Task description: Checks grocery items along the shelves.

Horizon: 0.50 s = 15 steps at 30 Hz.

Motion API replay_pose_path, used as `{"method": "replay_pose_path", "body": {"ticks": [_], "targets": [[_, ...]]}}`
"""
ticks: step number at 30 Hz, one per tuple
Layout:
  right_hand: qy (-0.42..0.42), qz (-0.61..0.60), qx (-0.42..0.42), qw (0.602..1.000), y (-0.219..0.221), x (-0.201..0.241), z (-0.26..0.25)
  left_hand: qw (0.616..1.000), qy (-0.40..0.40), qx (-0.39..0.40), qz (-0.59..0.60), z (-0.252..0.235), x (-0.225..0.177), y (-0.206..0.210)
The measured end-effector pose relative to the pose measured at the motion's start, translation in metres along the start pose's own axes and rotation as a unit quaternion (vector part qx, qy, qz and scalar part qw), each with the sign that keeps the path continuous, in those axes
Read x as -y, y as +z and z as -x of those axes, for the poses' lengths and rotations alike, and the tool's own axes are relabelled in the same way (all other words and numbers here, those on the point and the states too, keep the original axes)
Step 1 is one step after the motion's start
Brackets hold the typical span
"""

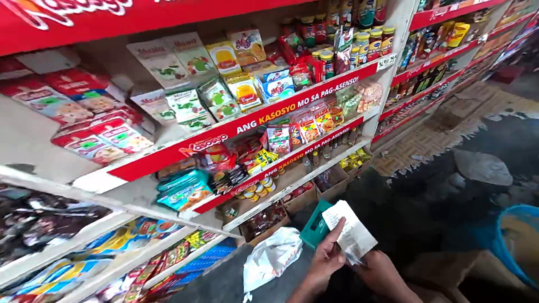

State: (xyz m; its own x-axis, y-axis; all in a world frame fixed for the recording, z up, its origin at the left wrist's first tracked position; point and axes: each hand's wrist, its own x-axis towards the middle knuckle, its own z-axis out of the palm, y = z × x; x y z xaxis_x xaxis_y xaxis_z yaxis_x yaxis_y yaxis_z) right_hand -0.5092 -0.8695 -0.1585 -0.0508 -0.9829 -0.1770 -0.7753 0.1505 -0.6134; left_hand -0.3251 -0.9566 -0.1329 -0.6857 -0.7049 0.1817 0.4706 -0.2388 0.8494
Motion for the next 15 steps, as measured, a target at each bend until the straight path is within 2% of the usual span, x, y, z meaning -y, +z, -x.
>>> {"method": "replay_pose_path", "body": {"ticks": [2, 4, 9, 15], "targets": [[-0.02, 0.006, -0.021, 1.0, -0.012, 0.006, -0.039, 0.999, 0.016, 0.039, 0.008, -0.039, -0.003, -0.011], [-0.036, 0.016, -0.036, 0.999, -0.025, 0.01, -0.077, 0.998, 0.032, 0.041, -0.029, -0.075, -0.008, -0.024], [-0.073, 0.0, 0.024, 0.997, -0.043, 0.027, -0.149, 0.982, -0.008, -0.102, -0.16, -0.123, -0.033, -0.042], [-0.176, 0.002, 0.135, 0.975, -0.048, 0.038, -0.229, 0.955, 0.012, -0.22, -0.198, -0.145, -0.04, -0.078]]}}
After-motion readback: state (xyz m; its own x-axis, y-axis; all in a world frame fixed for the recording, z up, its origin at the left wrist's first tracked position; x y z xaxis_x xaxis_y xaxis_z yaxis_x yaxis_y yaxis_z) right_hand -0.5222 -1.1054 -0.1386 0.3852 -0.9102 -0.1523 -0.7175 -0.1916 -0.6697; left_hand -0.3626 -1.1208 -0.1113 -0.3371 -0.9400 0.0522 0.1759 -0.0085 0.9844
